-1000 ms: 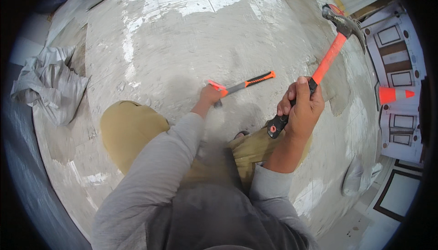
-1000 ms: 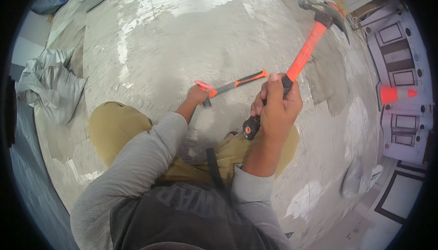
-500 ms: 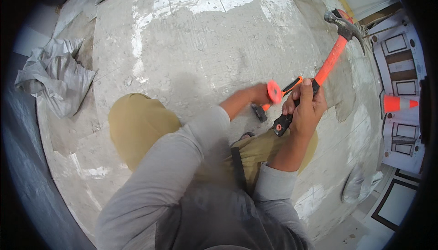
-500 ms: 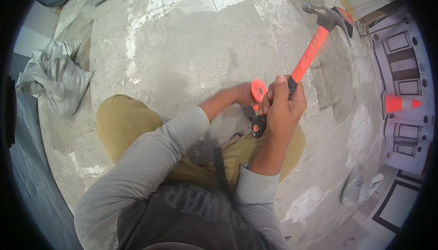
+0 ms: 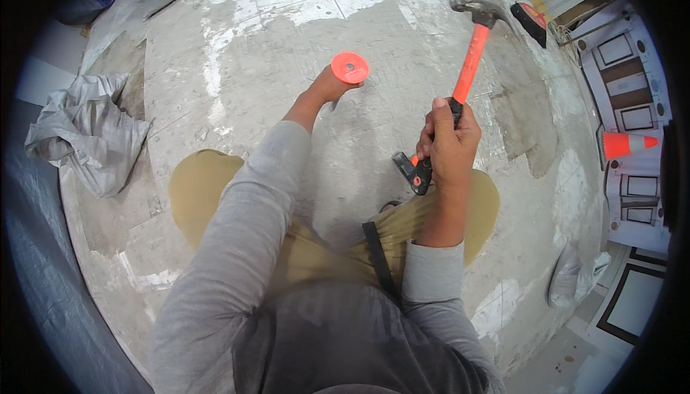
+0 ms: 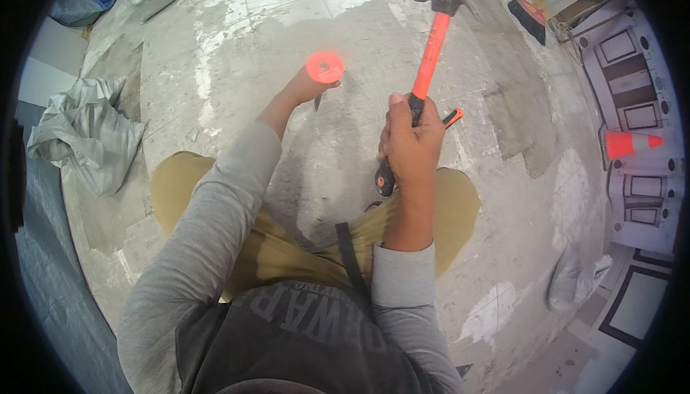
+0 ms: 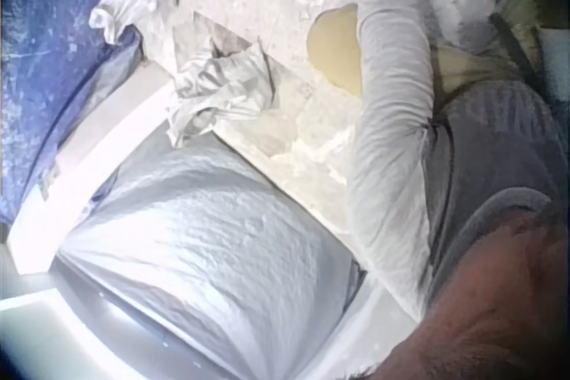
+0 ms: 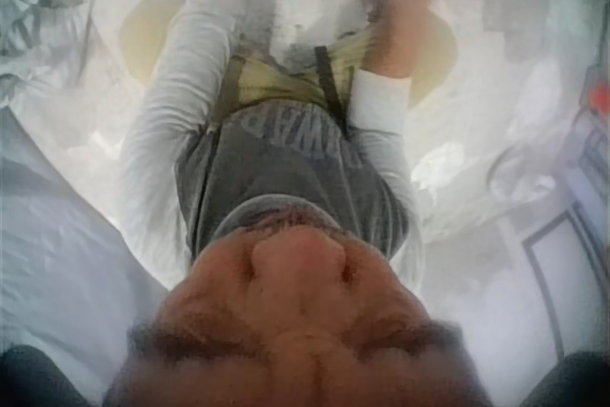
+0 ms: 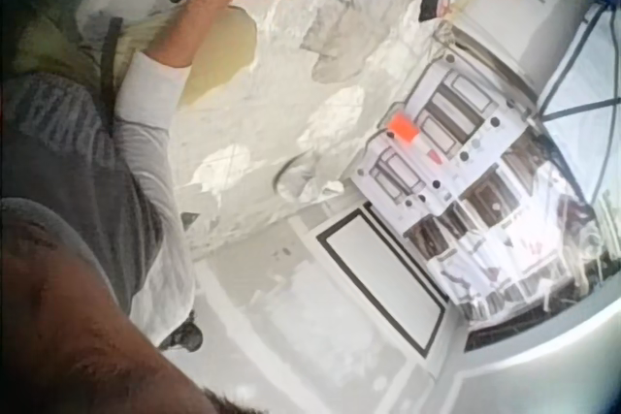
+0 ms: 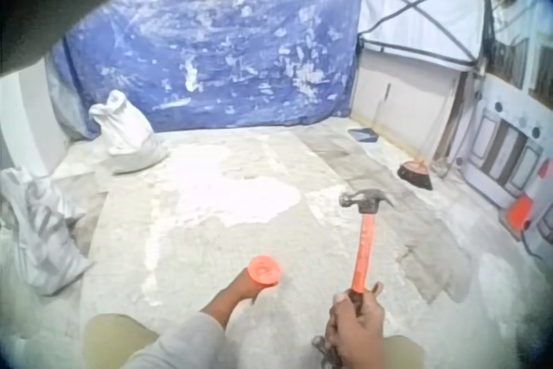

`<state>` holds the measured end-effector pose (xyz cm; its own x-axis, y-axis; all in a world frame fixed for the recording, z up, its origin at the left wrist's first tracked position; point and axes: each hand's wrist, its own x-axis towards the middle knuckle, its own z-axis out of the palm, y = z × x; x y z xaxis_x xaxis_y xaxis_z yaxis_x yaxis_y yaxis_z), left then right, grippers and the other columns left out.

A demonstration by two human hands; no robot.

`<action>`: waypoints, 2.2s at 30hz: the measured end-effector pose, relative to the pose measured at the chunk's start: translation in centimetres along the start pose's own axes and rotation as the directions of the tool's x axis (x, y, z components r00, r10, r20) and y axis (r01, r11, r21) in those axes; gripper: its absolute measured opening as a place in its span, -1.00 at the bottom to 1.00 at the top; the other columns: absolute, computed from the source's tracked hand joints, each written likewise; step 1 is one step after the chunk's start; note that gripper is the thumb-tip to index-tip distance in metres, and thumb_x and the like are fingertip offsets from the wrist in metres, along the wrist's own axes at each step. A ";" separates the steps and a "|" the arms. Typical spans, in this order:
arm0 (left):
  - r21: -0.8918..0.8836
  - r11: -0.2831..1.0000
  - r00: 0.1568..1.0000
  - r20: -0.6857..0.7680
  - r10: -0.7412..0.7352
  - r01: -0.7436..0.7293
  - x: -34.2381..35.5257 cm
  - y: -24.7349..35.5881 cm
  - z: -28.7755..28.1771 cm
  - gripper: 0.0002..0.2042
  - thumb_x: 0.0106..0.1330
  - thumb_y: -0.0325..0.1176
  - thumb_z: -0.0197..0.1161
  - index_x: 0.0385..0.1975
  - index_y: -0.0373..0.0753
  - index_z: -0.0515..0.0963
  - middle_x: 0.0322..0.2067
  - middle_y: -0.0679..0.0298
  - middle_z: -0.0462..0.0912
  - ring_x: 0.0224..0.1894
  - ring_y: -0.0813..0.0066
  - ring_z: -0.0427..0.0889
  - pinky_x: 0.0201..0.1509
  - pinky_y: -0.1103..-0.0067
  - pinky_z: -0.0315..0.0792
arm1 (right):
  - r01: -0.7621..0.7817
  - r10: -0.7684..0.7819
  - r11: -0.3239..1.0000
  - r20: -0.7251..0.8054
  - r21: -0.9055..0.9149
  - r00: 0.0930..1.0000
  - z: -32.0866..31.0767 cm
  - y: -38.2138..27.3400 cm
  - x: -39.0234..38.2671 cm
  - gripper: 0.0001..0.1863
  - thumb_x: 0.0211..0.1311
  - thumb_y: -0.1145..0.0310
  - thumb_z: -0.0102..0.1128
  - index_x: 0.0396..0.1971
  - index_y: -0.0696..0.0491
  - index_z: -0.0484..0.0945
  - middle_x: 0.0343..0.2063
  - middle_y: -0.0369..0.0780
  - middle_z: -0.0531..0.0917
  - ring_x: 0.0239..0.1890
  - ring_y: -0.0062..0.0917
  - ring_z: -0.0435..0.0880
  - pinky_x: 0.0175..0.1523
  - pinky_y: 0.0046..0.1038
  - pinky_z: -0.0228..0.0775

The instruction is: The person uses a hammer and a chisel to break or remove material from a concrete floor surface while sitting.

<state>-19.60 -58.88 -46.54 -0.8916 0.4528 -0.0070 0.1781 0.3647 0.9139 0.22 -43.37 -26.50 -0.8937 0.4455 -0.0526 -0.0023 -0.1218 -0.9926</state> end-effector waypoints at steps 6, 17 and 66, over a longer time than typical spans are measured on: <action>0.056 0.998 1.000 -0.021 0.002 -0.001 -1.0 -1.2 1.0 -0.55 0.08 -0.28 0.42 -0.03 -0.22 0.47 -0.07 0.26 0.57 -0.01 0.40 0.52 0.07 0.47 0.38 | -0.059 0.062 0.996 0.050 -0.066 0.997 1.0 1.3 -0.1 -0.80 0.29 0.32 0.11 -0.40 0.13 0.38 -0.76 -0.37 0.38 -0.82 -0.73 0.30 -0.74 -0.59 0.14; -0.002 0.999 0.999 -0.014 -0.047 0.047 -2.1 -2.4 0.7 -0.57 0.07 -0.28 0.43 -0.06 -0.23 0.49 -0.10 0.24 0.59 -0.04 0.39 0.54 0.04 0.45 0.40 | -0.049 0.069 0.988 0.138 -0.147 0.988 2.6 2.7 -0.8 -0.74 0.28 0.26 0.13 -0.42 0.16 0.40 -0.75 -0.37 0.38 -0.80 -0.75 0.30 -0.73 -0.60 0.15; -0.010 0.998 0.996 0.067 -0.057 0.058 -2.0 -3.4 1.2 -0.55 0.10 -0.30 0.42 -0.01 -0.20 0.47 -0.04 0.27 0.56 0.04 0.44 0.50 0.10 0.45 0.38 | 0.257 -0.270 0.932 -0.016 -0.254 0.963 4.5 1.2 -0.8 -0.77 0.26 0.33 0.09 -0.39 0.22 0.41 -0.66 -0.15 0.46 -0.56 -0.50 0.46 -0.41 -0.38 0.31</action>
<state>-17.92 -60.05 -50.15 -0.8705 0.4844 -0.0865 0.1216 0.3821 0.9161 -1.11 -47.81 -27.21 -0.8526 0.4759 0.2157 -0.1180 0.2267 -0.9668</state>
